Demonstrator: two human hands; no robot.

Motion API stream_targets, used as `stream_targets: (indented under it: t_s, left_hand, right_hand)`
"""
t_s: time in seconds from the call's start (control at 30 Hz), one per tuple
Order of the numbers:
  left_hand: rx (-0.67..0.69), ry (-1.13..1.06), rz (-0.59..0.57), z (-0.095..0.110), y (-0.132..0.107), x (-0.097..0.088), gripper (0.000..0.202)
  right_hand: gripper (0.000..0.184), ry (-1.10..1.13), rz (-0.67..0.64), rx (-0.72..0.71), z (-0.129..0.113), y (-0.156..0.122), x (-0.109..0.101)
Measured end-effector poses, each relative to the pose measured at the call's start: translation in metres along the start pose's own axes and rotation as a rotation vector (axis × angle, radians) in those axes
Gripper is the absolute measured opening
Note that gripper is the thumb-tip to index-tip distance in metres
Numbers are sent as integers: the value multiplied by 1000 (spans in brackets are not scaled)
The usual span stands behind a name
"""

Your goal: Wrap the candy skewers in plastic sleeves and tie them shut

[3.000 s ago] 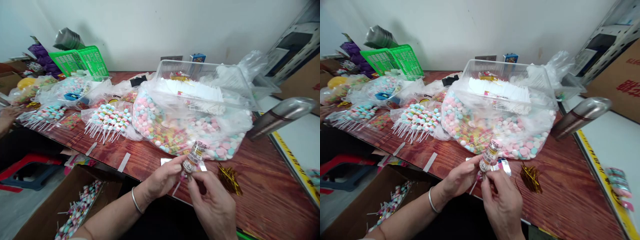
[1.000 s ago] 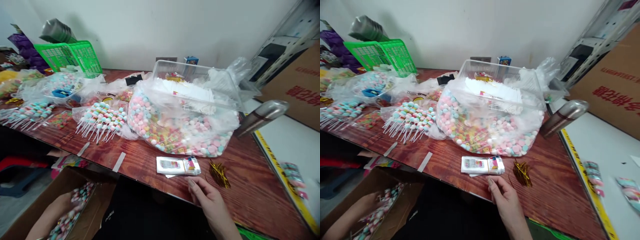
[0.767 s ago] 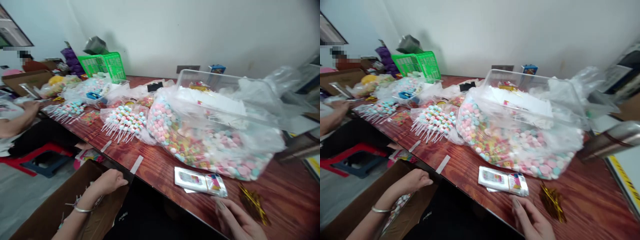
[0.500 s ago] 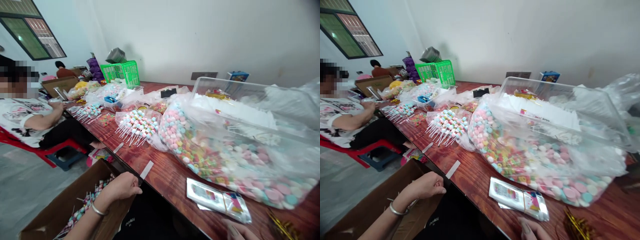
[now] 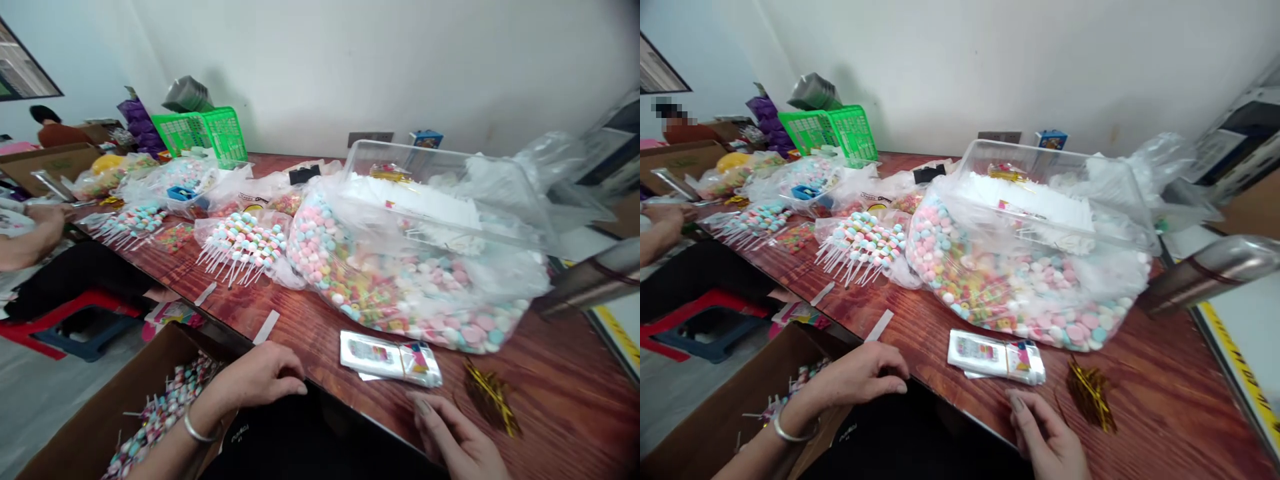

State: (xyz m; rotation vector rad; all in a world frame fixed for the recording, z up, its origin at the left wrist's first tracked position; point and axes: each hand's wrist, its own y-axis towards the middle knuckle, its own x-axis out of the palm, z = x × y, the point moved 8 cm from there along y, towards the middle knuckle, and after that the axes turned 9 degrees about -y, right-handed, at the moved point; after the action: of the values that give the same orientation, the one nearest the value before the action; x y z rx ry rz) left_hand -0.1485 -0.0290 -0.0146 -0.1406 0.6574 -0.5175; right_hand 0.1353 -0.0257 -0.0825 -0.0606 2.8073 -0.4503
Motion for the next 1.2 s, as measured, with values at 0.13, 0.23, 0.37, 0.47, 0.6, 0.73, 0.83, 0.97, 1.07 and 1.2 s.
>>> stream_targets:
  t_s: [0.13, 0.23, 0.37, 0.47, 0.6, 0.73, 0.83, 0.97, 1.07, 1.2]
  left_hand:
    - [302, -5, 78, 61, 44, 26, 21]
    - [425, 127, 201, 83, 75, 46, 25]
    - [444, 213, 301, 88, 103, 66, 54]
    - [406, 233, 326, 85, 113, 74, 63]
    - [363, 265, 329, 82, 116, 79, 63]
    - [355, 276, 339, 80, 117, 81, 64]
    - [354, 274, 352, 80, 117, 81, 64]
    - [360, 254, 351, 79, 118, 81, 61]
    - [357, 248, 344, 78, 118, 81, 62]
    - [356, 237, 351, 76, 119, 82, 59]
  right_hand:
    - [40, -127, 80, -83, -9, 0, -9]
    - [38, -327, 274, -184, -27, 3, -25]
    - [37, -600, 472, -226, -49, 14, -29]
    - [29, -731, 480, -191, -55, 24, -18]
    - [22, -738, 446, -220, -57, 28, -4]
    - [32, -725, 568, -191, -52, 25, -17]
    - [34, -739, 597, -212, -48, 27, -22]
    - [32, -765, 568, -284, -50, 29, -17]
    - [34, -811, 586, -328, -55, 25, -11]
    - [35, -792, 584, -381, -56, 19, -3]
